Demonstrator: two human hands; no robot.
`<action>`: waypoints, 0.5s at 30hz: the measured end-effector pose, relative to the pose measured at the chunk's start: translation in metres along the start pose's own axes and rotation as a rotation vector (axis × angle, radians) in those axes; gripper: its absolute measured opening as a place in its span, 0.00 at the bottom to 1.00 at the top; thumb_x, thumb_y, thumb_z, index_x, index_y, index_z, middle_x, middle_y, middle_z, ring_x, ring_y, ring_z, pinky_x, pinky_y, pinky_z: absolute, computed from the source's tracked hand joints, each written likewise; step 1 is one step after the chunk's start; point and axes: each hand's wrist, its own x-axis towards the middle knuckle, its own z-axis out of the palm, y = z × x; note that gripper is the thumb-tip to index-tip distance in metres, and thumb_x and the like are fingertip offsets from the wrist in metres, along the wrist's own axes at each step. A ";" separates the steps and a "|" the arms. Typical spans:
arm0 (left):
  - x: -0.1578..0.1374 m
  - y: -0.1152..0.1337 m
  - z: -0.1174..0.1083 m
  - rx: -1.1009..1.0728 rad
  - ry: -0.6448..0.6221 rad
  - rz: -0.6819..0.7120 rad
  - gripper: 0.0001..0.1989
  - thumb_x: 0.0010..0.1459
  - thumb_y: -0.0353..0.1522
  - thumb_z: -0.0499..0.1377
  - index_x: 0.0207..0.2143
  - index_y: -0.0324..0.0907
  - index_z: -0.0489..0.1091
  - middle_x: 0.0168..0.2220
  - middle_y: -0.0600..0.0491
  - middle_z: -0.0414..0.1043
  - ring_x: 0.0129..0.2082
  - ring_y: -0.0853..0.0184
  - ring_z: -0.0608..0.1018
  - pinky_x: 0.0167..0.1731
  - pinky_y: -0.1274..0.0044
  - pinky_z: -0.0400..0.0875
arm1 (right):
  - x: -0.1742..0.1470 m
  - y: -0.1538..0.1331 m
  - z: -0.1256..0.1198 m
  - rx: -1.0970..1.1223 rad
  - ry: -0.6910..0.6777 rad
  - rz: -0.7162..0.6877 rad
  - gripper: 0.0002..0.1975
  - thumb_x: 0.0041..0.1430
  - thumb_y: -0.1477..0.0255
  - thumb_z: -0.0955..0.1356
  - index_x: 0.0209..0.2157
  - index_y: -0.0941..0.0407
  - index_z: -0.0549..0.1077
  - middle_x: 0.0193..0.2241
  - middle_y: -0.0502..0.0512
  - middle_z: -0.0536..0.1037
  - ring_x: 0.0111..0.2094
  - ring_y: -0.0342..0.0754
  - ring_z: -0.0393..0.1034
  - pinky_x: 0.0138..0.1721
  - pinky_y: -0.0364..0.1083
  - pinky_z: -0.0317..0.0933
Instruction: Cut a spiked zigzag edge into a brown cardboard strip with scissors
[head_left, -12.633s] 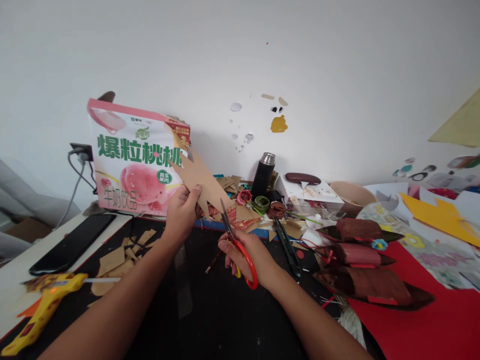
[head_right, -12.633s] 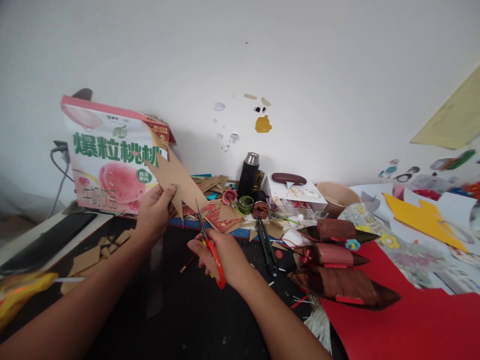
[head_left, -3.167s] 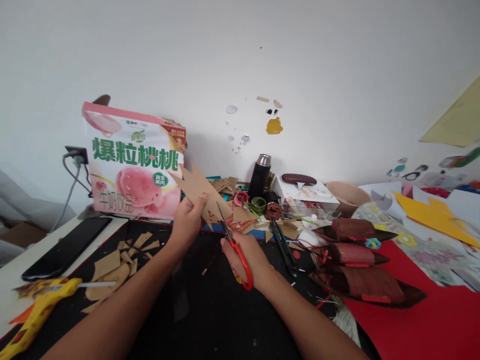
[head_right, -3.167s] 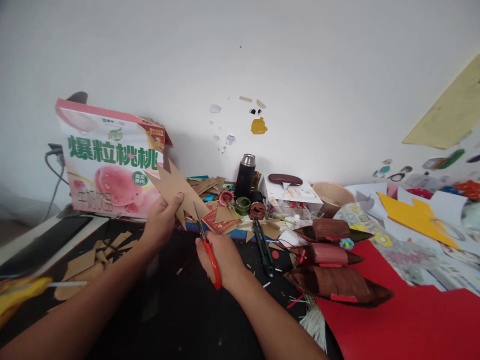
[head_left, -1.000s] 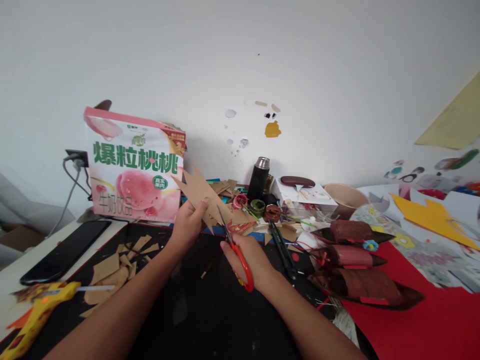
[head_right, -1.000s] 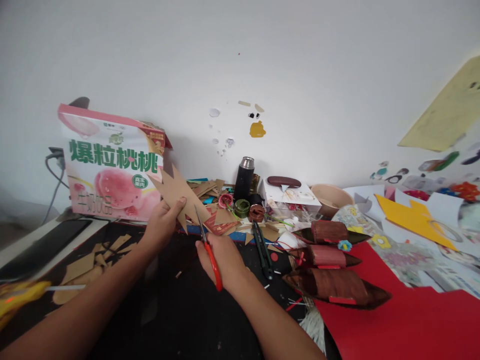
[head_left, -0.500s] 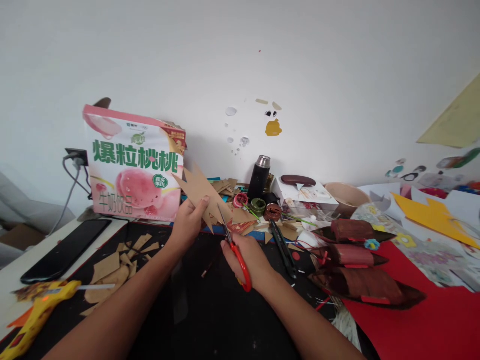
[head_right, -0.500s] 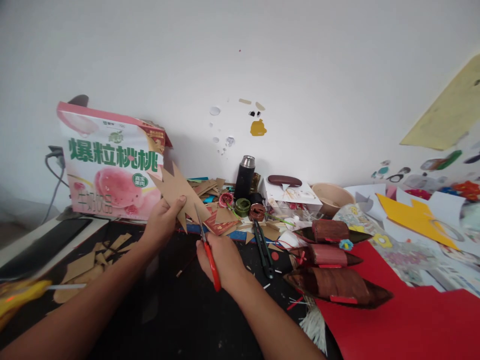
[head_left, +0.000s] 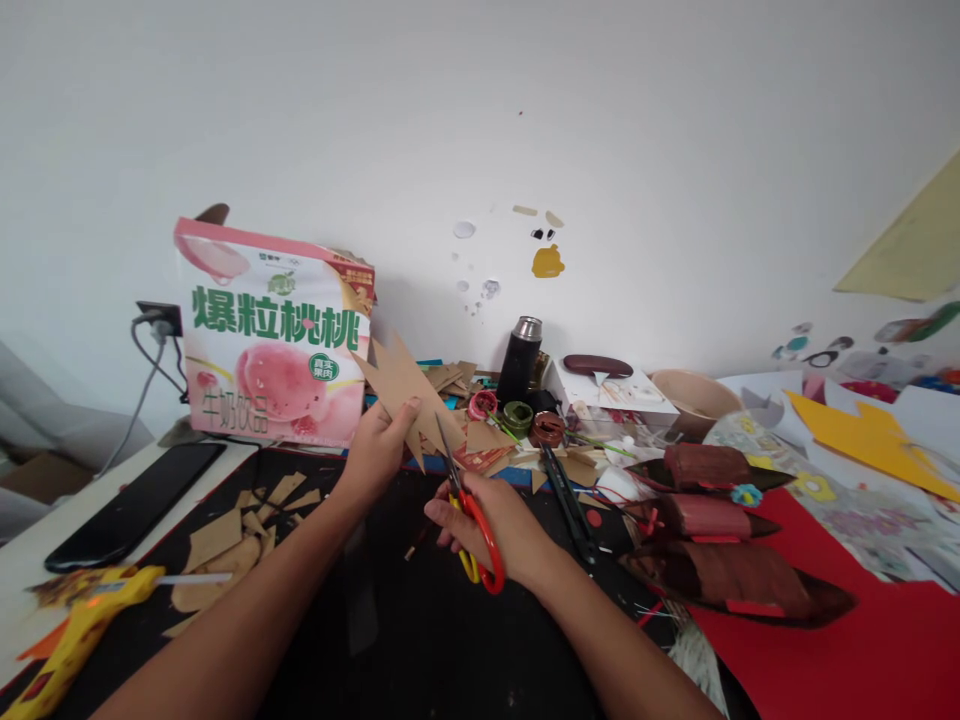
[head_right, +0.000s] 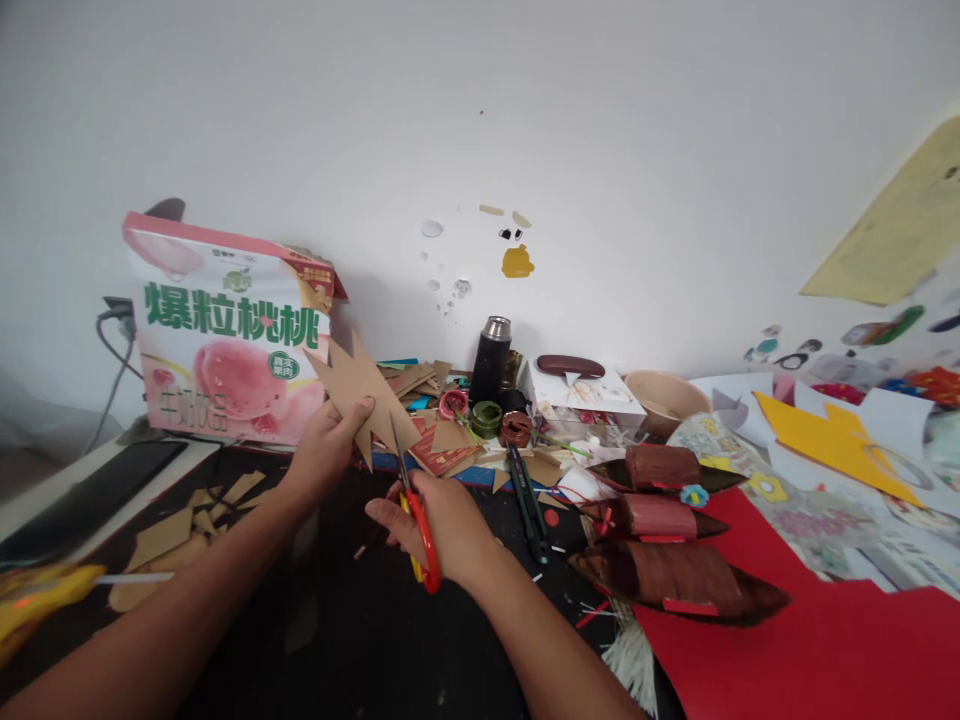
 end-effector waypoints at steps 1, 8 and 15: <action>0.000 0.000 0.000 0.007 -0.004 0.001 0.25 0.55 0.54 0.66 0.37 0.40 0.73 0.23 0.53 0.75 0.23 0.62 0.77 0.24 0.74 0.72 | 0.000 0.000 0.000 0.003 0.004 -0.003 0.22 0.67 0.50 0.70 0.44 0.55 0.72 0.28 0.51 0.80 0.28 0.48 0.80 0.27 0.41 0.68; 0.000 -0.003 -0.001 0.015 -0.038 -0.025 0.27 0.54 0.55 0.66 0.38 0.40 0.74 0.24 0.52 0.77 0.25 0.60 0.79 0.26 0.73 0.74 | -0.002 -0.007 -0.002 -0.121 0.049 0.017 0.19 0.71 0.52 0.66 0.37 0.55 0.71 0.20 0.48 0.75 0.19 0.46 0.73 0.23 0.41 0.65; -0.002 -0.007 0.004 0.003 0.017 -0.006 0.22 0.55 0.52 0.66 0.37 0.41 0.75 0.20 0.55 0.72 0.23 0.60 0.78 0.25 0.73 0.74 | -0.003 -0.006 0.001 -0.238 0.134 0.016 0.17 0.73 0.59 0.64 0.31 0.53 0.68 0.18 0.49 0.73 0.19 0.48 0.70 0.24 0.43 0.61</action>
